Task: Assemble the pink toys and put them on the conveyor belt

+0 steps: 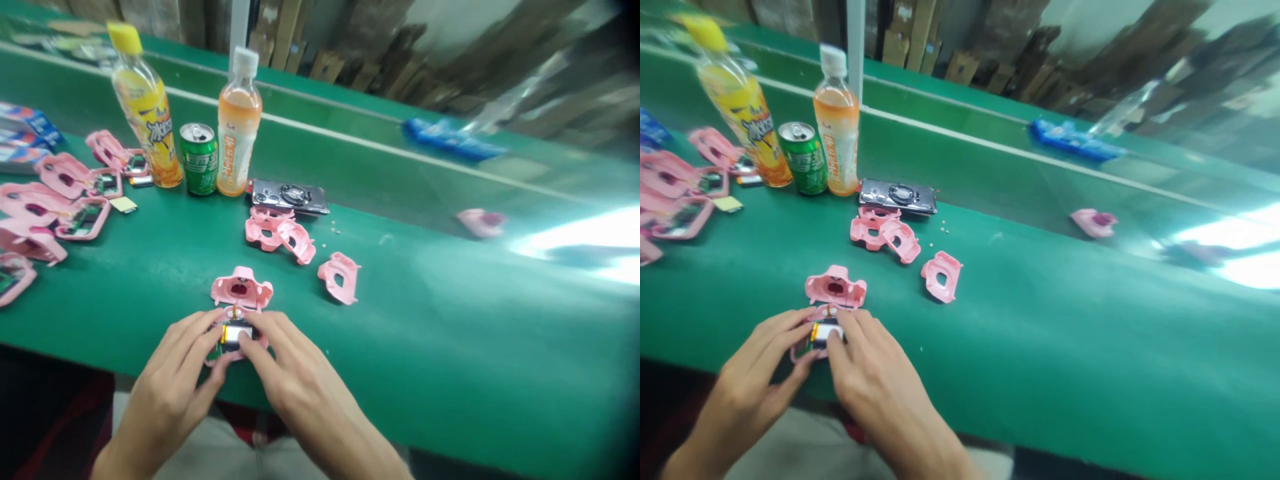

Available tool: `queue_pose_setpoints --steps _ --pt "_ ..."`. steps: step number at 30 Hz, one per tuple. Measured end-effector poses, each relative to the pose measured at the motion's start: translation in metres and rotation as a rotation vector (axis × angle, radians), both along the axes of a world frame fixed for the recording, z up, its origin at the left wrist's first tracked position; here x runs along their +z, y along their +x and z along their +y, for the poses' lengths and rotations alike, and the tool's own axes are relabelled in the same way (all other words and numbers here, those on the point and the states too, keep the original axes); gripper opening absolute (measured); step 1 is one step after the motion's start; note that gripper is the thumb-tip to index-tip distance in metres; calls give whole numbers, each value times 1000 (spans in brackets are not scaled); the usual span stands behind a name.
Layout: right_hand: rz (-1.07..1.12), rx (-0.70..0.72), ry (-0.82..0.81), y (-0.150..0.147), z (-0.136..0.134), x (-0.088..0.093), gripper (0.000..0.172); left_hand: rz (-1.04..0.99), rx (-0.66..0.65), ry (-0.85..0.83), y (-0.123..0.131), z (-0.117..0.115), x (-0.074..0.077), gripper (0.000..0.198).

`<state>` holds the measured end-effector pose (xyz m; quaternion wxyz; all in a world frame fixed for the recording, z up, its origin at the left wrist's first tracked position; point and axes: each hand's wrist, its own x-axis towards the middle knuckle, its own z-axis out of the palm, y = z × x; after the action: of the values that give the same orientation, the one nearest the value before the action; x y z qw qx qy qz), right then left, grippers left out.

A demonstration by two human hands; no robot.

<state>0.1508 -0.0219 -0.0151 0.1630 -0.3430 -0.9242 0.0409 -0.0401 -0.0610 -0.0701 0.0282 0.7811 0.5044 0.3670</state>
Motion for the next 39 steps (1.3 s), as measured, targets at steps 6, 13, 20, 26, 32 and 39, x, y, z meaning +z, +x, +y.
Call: queue_pose_setpoints --steps 6,13,20,26,32,39 --pt "180 -95 25 -3 -11 -28 32 79 -112 -41 -7 -2 0 35" --pt "212 -259 139 -3 -15 -33 27 36 -114 -17 -4 1 6 28" --pt "293 -296 275 10 -21 -27 21 -10 -150 -45 -6 1 5 26" --pt "-39 -521 -232 -30 73 49 58 -22 -139 -35 -7 1 2 23" --pt "-678 -316 -762 -81 129 89 47 -22 -83 -38 -5 -1 4 21" --pt "-503 -266 -596 -54 102 88 35 -222 -135 -114 -13 -3 4 13"
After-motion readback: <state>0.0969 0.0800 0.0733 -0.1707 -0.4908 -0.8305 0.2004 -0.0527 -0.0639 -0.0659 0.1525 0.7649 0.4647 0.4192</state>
